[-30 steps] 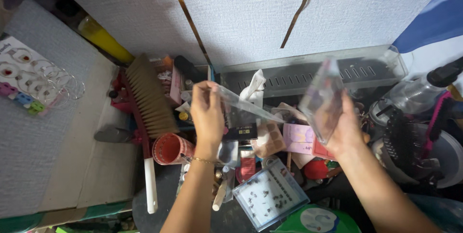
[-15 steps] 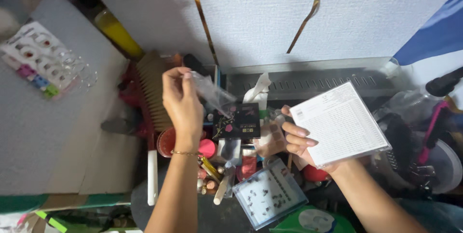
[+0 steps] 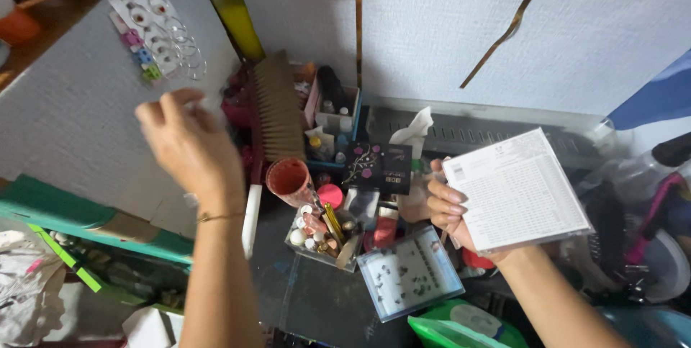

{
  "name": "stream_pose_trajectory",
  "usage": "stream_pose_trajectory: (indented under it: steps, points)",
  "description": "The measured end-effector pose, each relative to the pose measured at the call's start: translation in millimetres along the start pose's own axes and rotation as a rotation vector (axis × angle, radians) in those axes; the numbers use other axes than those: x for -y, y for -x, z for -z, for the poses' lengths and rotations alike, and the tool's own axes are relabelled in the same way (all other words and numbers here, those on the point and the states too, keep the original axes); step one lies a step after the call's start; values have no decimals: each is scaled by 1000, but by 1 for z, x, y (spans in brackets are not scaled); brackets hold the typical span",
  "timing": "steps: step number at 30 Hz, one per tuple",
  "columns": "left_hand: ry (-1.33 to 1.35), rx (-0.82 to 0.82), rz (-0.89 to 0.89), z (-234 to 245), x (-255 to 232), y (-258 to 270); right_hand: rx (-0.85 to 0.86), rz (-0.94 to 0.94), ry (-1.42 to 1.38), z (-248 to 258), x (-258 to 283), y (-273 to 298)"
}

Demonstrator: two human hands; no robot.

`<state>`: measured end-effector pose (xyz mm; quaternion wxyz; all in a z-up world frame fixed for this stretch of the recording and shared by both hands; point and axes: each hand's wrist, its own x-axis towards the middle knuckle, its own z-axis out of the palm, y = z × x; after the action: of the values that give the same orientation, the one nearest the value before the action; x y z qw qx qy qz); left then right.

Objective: The person cleans several cosmetic items on a cluttered table using a white wipe. They wipe the surfaces of a clear plastic case, a false eyelash box, a black compact, and a small patterned box, then place them back on the table.

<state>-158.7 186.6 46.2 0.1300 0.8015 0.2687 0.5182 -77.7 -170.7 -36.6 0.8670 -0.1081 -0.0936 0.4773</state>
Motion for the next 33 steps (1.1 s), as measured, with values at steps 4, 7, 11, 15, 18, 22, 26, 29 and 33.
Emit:
stream_pose_trajectory:
  steps: [4,7,11,15,18,22,26,29,33]
  points:
    - [-447,-24,-59,15,16,8,-23,28,-12,-11,-3,3]
    - [-552,-130,-140,17,9,22,-46,57,-25,-20,-6,3]
    - [-104,129,17,15,-24,26,-102,98,-11,-32,-7,0]
    - [567,748,-256,6,-83,45,-82,149,19,-33,-6,-4]
    - [847,1009,-391,8,-132,86,-373,202,253,-28,-2,-7]
    - [794,981,-528,1,-183,114,-379,346,360,-19,4,-11]
    - [765,864,-502,-2,-217,125,-363,441,392,-17,13,-17]
    - [772,802,-458,-9,-225,125,-364,481,395,-18,19,-17]
    - [715,741,-476,-19,-224,121,-376,513,395,-17,29,-15]
